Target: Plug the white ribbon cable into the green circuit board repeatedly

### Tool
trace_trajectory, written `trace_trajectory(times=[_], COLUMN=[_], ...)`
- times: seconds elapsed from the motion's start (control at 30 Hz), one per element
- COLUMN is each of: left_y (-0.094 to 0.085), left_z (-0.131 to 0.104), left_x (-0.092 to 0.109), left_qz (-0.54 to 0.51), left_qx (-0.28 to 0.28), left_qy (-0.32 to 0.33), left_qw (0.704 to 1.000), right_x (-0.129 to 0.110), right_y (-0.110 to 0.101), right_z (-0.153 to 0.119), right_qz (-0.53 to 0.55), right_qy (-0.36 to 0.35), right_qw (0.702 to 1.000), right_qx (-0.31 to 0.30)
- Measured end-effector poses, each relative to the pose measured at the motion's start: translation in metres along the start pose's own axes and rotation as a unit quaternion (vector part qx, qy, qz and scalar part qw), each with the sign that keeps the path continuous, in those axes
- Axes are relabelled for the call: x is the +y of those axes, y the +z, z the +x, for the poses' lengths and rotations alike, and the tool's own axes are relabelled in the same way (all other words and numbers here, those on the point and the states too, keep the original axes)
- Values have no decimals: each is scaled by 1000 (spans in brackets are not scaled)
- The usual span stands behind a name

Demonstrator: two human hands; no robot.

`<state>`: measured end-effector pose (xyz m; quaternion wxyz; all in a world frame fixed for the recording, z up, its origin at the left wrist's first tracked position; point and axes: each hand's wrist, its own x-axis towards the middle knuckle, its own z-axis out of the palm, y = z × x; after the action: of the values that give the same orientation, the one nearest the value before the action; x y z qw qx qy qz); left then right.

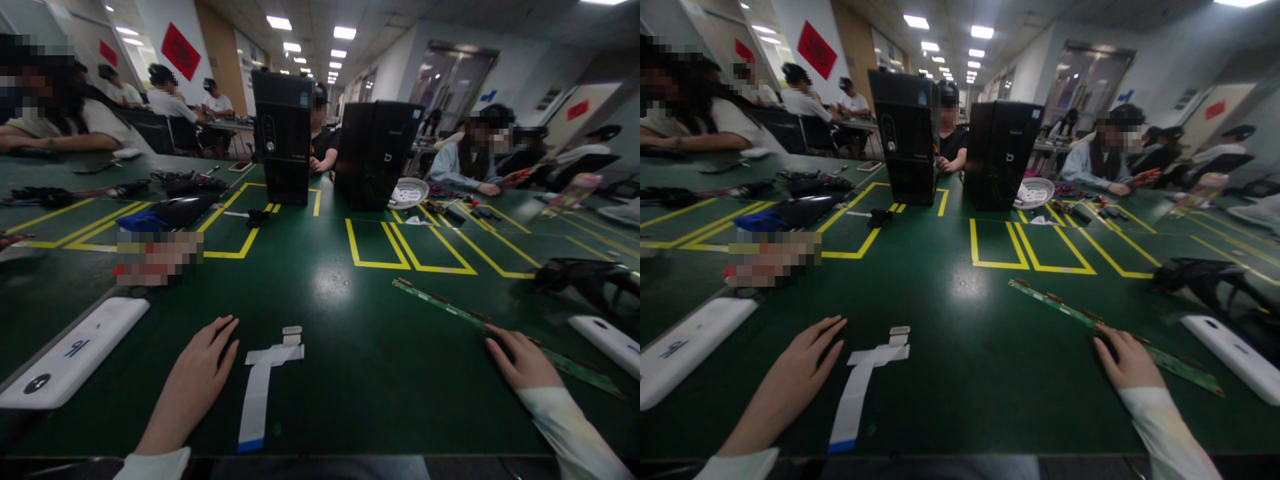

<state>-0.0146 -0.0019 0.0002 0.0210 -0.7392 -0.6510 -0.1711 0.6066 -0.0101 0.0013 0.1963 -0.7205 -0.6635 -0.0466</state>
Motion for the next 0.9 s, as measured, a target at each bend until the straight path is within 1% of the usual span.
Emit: trace_trajectory(times=[0.17, 0.27, 0.47, 0.6, 0.73, 0.9], left_y=[-2, -3, -2, 0, 1, 0], left_z=[1, 1, 0, 0, 1, 0], left_x=[3, 5, 3, 1, 1, 1], left_qz=[4, 7, 2, 0, 0, 8], left_qx=[9, 8, 4, -3, -4, -3], left_qy=[10, 5, -2, -8, -5, -2], left_qw=[1000, 1000, 1000, 1000, 1000, 1000], right_x=[-13, -35, -106, -158, -210, -269], right_y=[13, 24, 41, 51, 60, 65], right_z=[11, 21, 41, 53, 55, 44], right_qz=[-1, 7, 33, 44, 72, 64], right_qy=[-60, -108, -222, -280, -315, -315], right_qw=[998, 994, 974, 959, 946, 945], right_qx=[11, 15, 0, -7, -27, -57])
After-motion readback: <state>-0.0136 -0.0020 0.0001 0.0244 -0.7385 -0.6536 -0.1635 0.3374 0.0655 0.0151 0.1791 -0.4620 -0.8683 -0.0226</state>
